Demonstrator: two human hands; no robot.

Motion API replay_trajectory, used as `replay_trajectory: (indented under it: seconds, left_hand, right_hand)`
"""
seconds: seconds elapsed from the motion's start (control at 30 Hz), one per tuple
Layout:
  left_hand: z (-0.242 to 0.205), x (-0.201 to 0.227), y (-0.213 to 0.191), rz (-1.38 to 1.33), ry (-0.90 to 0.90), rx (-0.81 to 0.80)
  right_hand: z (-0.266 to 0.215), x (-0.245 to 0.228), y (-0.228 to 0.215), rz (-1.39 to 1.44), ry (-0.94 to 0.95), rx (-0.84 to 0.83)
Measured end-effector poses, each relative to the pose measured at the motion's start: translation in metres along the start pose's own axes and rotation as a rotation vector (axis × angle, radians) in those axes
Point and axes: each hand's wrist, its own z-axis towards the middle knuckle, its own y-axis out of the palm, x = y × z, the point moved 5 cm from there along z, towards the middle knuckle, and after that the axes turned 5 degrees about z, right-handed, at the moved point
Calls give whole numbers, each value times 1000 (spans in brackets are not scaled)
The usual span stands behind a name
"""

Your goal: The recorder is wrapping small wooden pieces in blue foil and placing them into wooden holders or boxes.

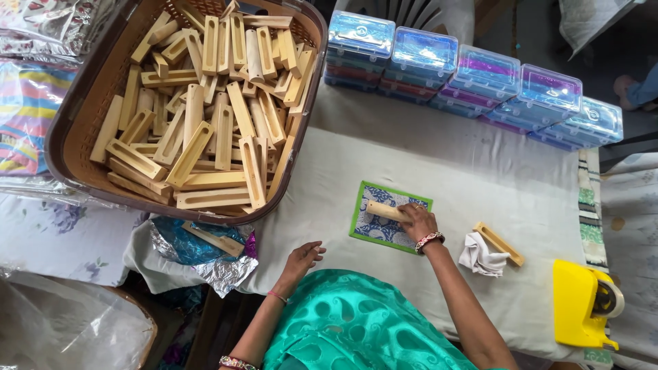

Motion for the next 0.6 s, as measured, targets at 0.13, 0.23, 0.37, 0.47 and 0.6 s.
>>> replay_trajectory:
  seconds: [0.13, 0.23, 0.37, 0.47, 0.6]
  left_hand:
    - [3, -3, -2, -5, -1, 25]
    - [0, 2, -6, 7, -8, 59]
    - [-4, 5, -11, 0, -17, 99]
    - [-7, 6, -12, -6, -13, 110]
    - [-8, 9, -9, 3, -28, 103]
  right_hand:
    - [-4, -1, 5, -4, 6, -27]
    - [-14, 5, 18, 1, 8, -23]
    - [-28, 8, 30, 17, -27, -12]
    - [-33, 3, 26, 36, -21, -38]
    - [-33, -3, 22, -2, -38, -56]
